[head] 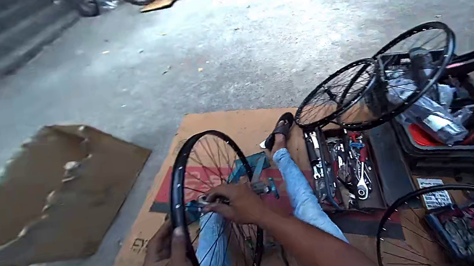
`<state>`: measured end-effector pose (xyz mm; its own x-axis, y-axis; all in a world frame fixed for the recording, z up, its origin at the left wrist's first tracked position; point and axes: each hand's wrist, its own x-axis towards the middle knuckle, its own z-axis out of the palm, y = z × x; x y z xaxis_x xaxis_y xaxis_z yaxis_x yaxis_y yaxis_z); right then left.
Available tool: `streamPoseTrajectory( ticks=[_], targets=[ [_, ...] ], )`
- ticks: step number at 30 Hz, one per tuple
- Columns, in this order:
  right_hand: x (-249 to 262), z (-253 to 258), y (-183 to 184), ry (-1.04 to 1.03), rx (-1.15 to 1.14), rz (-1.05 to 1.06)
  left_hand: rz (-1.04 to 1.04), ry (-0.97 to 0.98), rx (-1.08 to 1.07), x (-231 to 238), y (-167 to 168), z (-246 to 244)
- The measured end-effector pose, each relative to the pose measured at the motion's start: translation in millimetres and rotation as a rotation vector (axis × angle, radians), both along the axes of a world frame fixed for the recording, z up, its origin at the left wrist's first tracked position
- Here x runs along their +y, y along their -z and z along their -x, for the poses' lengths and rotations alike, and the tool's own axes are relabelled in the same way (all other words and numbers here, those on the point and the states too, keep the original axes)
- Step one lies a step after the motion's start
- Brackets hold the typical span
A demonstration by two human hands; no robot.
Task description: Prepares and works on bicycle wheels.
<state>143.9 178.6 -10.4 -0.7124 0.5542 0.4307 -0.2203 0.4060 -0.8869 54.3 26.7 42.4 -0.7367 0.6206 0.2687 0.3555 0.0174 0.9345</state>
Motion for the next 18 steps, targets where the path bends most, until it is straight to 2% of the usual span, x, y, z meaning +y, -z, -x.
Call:
streamPoseTrajectory(
  ticks=[3, 6, 9, 13, 18],
  targets=[
    [-8.1, 0.0, 8.5, 0.193, 0.062, 0.310, -0.009, -0.036, -0.003, -25.7, 10.3, 11.2],
    [-23.3, 7.0, 10.0, 0.256, 0.093, 0.438, 0.086, -0.149, 0.019, -29.3, 4.3, 4.7],
    [-46.3, 19.5, 19.2, 0.223, 0.079, 0.414, 0.139, -0.177, 0.057, -28.1, 3.8, 8.6],
    [-68.6, 34.3, 33.6, 0.246, 0.097, 0.261, 0.231, -0.271, 0.096, -19.8, -1.1, 12.6],
    [-57.4, 40.3, 51.0, 0.124, 0.121, 0.218, 0.176, -0.219, -0.060, -11.4, 2.2, 15.9]
  ],
)
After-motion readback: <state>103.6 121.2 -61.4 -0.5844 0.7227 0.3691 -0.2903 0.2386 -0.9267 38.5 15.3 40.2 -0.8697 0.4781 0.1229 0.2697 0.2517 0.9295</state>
